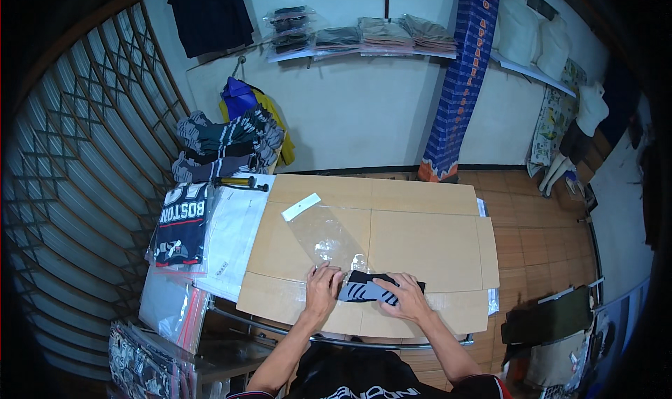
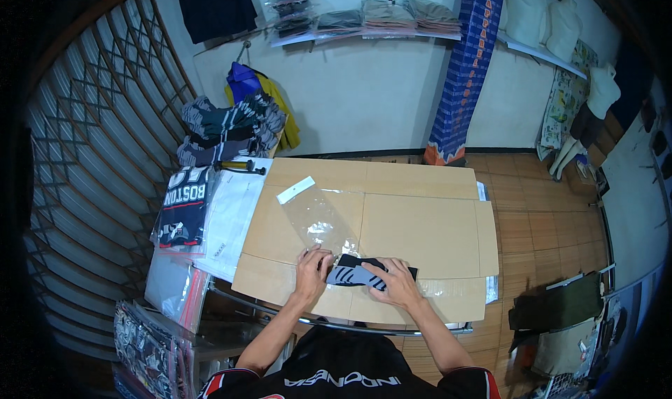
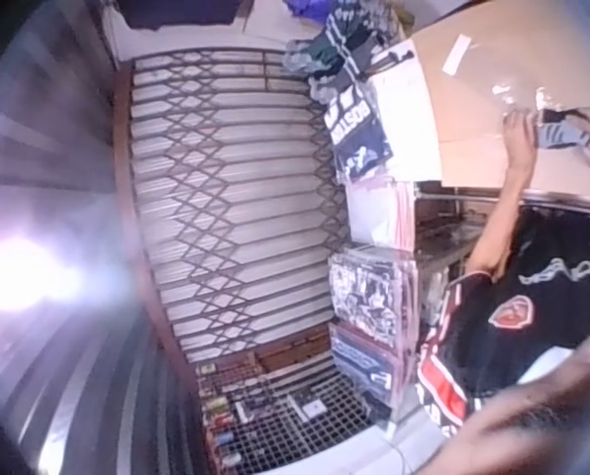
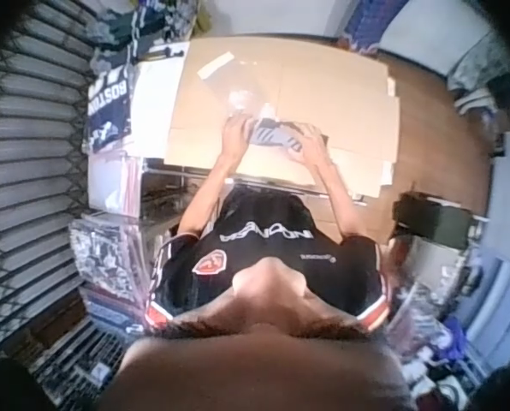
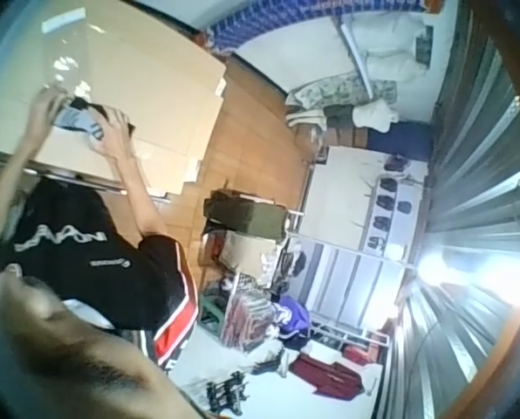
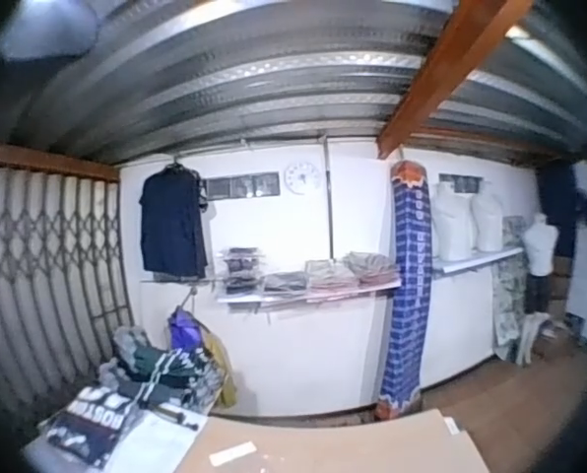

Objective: Fold and pack pairs of athletic socks into clear plastic retail bags.

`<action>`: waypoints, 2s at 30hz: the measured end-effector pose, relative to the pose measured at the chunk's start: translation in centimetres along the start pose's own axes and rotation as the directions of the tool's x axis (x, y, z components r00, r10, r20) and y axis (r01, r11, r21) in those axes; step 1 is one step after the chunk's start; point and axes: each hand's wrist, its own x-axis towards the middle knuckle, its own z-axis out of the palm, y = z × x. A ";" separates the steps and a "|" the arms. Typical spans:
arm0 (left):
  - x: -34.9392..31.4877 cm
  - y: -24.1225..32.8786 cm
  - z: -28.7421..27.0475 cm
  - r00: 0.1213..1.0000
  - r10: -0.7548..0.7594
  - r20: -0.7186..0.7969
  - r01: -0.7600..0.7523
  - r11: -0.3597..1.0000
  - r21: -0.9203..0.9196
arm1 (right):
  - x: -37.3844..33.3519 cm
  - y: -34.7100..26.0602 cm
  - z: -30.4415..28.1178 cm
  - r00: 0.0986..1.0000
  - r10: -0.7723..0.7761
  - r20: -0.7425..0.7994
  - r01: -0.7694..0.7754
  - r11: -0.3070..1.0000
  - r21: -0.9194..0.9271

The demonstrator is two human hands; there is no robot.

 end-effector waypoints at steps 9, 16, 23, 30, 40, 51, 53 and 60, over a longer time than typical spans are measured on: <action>-0.4 -0.8 0.6 0.997 0.041 -0.065 -0.043 0.999 -0.026 | -0.2 -2.9 1.8 0.972 0.189 -0.143 -0.210 0.966 -0.153; -0.3 -0.2 0.4 0.986 0.131 -0.106 -0.117 0.985 0.126 | 0.1 -5.7 2.6 0.926 0.330 -0.185 -0.368 0.899 -0.238; -0.6 0.1 0.7 0.982 0.137 -0.131 -0.108 0.973 0.203 | 1.1 -7.2 3.7 0.913 0.368 -0.178 -0.404 0.877 -0.258; -0.2 -0.1 0.5 0.984 0.098 -0.151 -0.095 0.995 0.028 | 2.5 -7.3 4.7 0.927 0.318 -0.202 -0.357 0.911 -0.205; -2.8 0.5 -1.2 0.982 -0.163 -0.098 0.179 0.967 0.181 | -2.3 -7.0 3.4 0.952 0.243 -0.189 -0.276 0.944 -0.180; -2.3 0.2 -1.6 0.970 -0.240 0.023 0.235 0.963 0.129 | 1.0 -6.9 5.3 0.958 0.250 -0.139 -0.275 0.938 -0.210; -2.4 0.1 -1.6 0.970 -0.243 0.032 0.236 0.961 0.142 | 1.8 -6.8 5.9 0.955 0.264 -0.139 -0.289 0.933 -0.215; -2.1 -0.8 -1.7 0.972 -0.230 0.048 0.223 0.968 0.119 | 4.1 -7.0 7.1 0.951 0.283 -0.126 -0.304 0.932 -0.196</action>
